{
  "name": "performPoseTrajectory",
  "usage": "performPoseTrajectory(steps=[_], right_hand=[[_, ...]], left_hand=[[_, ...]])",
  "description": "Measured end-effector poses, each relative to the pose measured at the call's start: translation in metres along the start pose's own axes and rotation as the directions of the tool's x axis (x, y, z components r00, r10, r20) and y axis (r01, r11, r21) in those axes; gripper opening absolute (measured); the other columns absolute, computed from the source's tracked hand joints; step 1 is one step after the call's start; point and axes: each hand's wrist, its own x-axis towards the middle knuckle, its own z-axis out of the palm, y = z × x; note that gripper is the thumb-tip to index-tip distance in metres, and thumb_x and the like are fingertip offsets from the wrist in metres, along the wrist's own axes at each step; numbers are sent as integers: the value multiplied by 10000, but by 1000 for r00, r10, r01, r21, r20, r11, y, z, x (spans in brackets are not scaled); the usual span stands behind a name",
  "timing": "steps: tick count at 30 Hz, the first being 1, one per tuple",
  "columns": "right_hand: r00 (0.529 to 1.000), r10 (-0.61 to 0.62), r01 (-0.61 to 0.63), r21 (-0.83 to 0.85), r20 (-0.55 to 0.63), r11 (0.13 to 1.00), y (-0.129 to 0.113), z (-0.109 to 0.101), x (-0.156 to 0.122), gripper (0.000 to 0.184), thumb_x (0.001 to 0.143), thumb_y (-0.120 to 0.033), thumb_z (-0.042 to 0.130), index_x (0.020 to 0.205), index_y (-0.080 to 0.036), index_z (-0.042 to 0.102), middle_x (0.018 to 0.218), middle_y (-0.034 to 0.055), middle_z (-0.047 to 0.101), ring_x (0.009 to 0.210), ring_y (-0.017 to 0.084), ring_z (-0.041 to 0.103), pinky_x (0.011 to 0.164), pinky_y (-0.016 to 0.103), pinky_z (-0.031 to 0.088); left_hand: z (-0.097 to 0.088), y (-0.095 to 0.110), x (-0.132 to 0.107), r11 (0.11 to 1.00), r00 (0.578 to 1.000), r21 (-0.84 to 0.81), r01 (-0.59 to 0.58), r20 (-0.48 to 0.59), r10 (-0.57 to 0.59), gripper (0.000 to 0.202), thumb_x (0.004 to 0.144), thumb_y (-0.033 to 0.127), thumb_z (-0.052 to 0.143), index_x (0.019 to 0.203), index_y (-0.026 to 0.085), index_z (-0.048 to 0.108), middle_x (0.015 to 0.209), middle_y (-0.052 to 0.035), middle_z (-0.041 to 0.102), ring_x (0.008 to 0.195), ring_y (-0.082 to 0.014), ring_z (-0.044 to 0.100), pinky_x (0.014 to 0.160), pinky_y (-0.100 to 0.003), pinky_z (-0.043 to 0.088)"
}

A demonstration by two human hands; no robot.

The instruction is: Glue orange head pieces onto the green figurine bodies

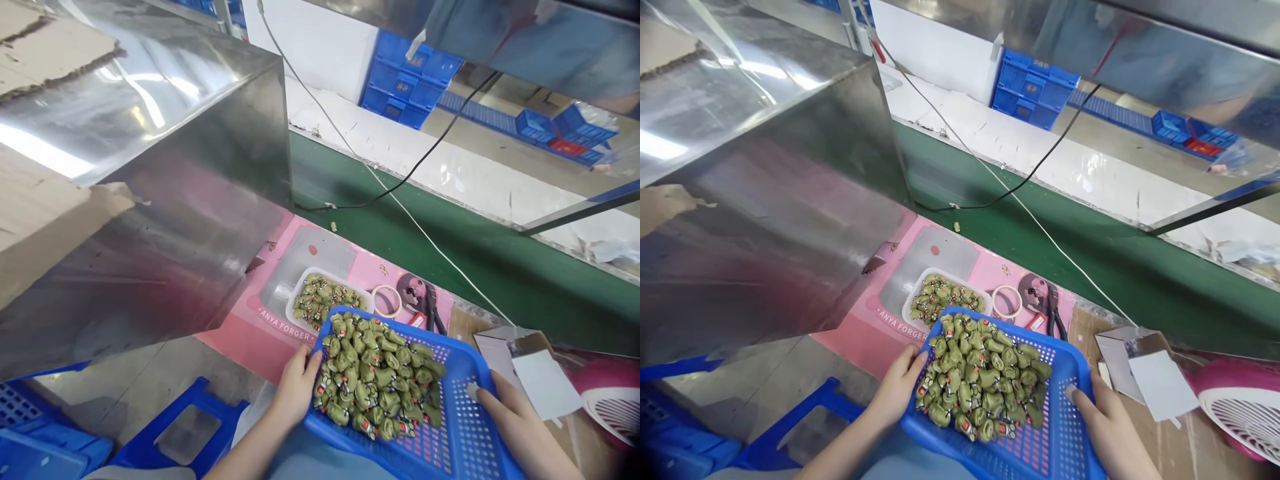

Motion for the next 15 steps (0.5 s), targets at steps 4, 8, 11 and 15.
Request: performPoseTrajectory(steps=[4, 8, 11, 15], right_hand=[[999, 20, -20, 18, 32, 1000, -3, 0, -3, 515, 521, -473, 524, 930, -167, 585, 922, 118, 620, 918, 312, 553, 775, 397, 449], [999, 18, -19, 35, 31, 999, -2, 5, -2, 471, 521, -467, 514, 877, -167, 588, 930, 122, 620, 923, 309, 553, 794, 390, 443], [997, 42, -46, 66, 63, 997, 13, 11, 1, 492, 528, -469, 532, 913, -164, 569, 941, 117, 620, 928, 307, 554, 802, 394, 445], [991, 24, -39, 112, 131, 993, 53, 14, 5, 545, 566, -500, 549, 993, -164, 511, 974, 101, 614, 935, 291, 557, 809, 378, 453]], left_hand=[[1, 0, 3, 1000, 1000, 12, -11, 0, 11, 238, 802, 394, 345, 718, 181, 411, 748, -41, 541, 751, -187, 503, 688, -288, 363], [2, -6, 3, 999, 1000, 34, -29, 3, 29, 257, 809, 414, 328, 741, 182, 415, 766, -48, 544, 761, -193, 504, 694, -295, 363], [4, -5, 1, 997, 999, 59, -42, 2, 42, 258, 811, 418, 323, 760, 184, 419, 790, -57, 555, 783, -200, 509, 700, -296, 359], [13, 6, -9, 994, 998, 92, -62, -7, 63, 237, 817, 407, 321, 742, 195, 395, 758, -45, 555, 762, -197, 512, 677, -289, 343]])
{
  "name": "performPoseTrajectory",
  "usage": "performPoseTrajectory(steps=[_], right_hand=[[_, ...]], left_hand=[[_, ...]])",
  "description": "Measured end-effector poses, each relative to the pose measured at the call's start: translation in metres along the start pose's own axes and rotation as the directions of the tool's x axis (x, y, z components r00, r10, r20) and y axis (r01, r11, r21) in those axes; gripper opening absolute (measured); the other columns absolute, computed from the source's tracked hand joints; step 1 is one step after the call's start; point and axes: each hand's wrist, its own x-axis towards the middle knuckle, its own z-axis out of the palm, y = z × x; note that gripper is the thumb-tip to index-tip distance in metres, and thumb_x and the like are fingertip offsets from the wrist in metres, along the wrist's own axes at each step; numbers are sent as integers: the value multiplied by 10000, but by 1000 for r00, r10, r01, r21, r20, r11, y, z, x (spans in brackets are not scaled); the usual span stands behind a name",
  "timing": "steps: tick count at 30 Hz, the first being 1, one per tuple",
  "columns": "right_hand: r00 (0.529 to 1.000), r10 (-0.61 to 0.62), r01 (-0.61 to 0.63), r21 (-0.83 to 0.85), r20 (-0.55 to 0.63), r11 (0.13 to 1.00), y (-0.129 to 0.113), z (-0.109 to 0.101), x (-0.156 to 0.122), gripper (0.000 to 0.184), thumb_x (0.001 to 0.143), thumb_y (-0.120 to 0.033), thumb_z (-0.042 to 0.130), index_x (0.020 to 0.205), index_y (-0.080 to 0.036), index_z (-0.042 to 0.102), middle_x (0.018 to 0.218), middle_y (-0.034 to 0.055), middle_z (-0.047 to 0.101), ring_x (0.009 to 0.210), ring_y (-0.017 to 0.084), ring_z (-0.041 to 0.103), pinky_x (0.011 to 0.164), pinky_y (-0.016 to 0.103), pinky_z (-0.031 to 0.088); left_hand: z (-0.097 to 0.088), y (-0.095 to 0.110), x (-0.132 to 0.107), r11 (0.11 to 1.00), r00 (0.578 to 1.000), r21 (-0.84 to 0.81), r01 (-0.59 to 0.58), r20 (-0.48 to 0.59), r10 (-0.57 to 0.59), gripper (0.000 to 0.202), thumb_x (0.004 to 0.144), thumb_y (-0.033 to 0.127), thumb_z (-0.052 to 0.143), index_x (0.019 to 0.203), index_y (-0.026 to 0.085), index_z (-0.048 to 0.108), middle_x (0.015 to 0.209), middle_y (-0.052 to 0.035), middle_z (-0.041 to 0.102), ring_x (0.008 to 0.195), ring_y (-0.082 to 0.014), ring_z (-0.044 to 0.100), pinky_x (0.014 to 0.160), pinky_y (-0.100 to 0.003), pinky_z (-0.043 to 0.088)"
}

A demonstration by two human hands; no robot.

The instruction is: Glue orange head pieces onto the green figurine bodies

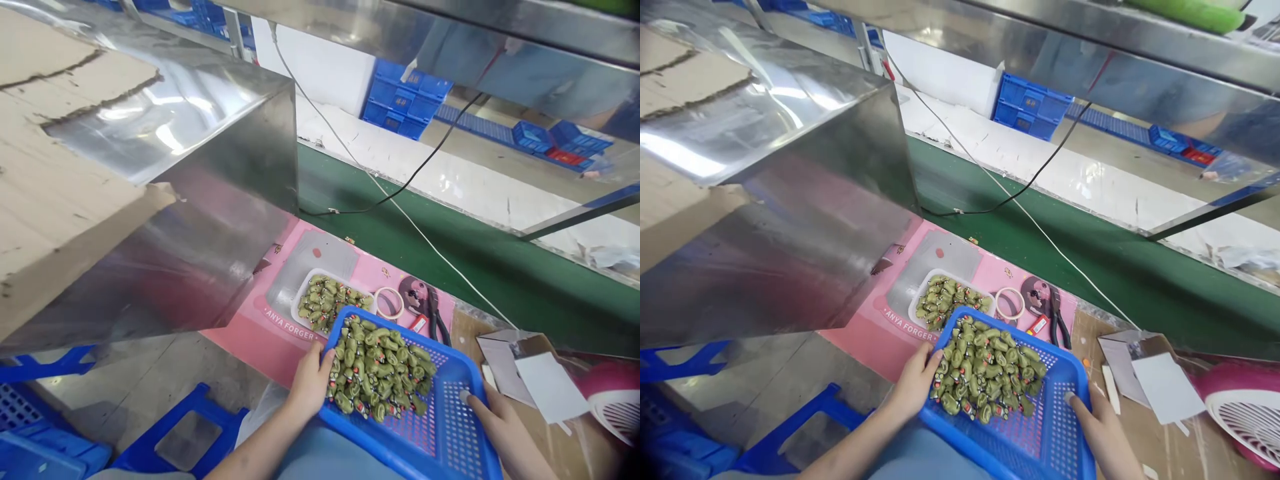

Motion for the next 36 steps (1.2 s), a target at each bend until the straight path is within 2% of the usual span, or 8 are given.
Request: performPoseTrajectory(steps=[4, 7, 12, 17, 21, 25, 30, 36], right_hand=[[999, -25, 27, -46, 32, 999, 39, -7, 2, 613, 596, -589, 510, 1021, -151, 459, 1007, 114, 599, 962, 292, 542, 846, 380, 440], [995, -38, 46, -85, 92, 995, 52, -1, 0, 635, 605, -623, 481, 1023, -145, 467, 1031, 125, 592, 1008, 307, 516, 833, 373, 456], [955, -122, 175, -180, 272, 968, 49, 46, -16, 608, 679, -578, 441, 1101, -141, 439, 1197, 126, 488, 1133, 290, 414, 944, 366, 370], [852, -177, 289, -158, 493, 944, 42, 110, -22, 399, 783, -442, 387, 1048, -145, 411, 1016, 104, 561, 932, 231, 521, 844, 359, 399], [855, -240, 342, -151, 460, 928, 49, 140, -17, 366, 792, -390, 379, 1062, -143, 384, 945, 80, 561, 866, 211, 524, 782, 333, 399], [880, -218, 348, -261, 421, 900, 41, 137, -13, 378, 808, -439, 346, 1058, -158, 387, 839, 62, 579, 760, 207, 548, 664, 299, 397], [954, -290, 296, -408, 79, 864, -10, 131, 23, 279, 814, -402, 348, 950, -169, 420, 705, 51, 584, 704, 208, 564, 612, 273, 353], [946, -296, 324, -308, 135, 894, -62, 173, 72, 132, 767, -189, 379, 866, -133, 446, 496, 10, 540, 508, 155, 550, 546, 234, 362]], left_hand=[[10, 8, -22, 998, 998, 29, -51, 23, 50, 206, 811, 382, 337, 704, 205, 338, 677, -10, 513, 680, -171, 500, 618, -262, 323], [10, -6, -44, 995, 996, 51, -90, 19, 89, 188, 806, 360, 352, 700, 207, 325, 662, 7, 496, 657, -147, 501, 616, -239, 336], [-10, -73, -77, 993, 988, 103, 64, -149, -48, 265, 779, 447, 386, 685, 199, 389, 620, 22, 472, 595, -136, 474, 586, -230, 359], [-34, -138, -82, 962, 962, 205, 178, -242, -126, 312, 752, 504, 408, 682, 200, 395, 599, 36, 460, 576, -137, 466, 573, -236, 362], [-39, -159, -66, 945, 952, 274, 179, -291, -96, 297, 772, 492, 382, 700, 203, 369, 586, 38, 440, 557, -143, 464, 560, -248, 351], [-45, -157, -52, 947, 950, 278, 158, -303, -69, 291, 779, 495, 380, 732, 209, 373, 603, 43, 454, 546, -138, 461, 559, -245, 349], [-49, -155, -48, 959, 946, 258, 114, -323, -26, 304, 778, 510, 364, 731, 210, 380, 596, 39, 471, 535, -144, 467, 544, -246, 359], [-58, -167, -41, 962, 945, 240, 127, -324, -44, 346, 754, 557, 367, 708, 215, 390, 563, 48, 458, 512, -147, 452, 546, -249, 358]])
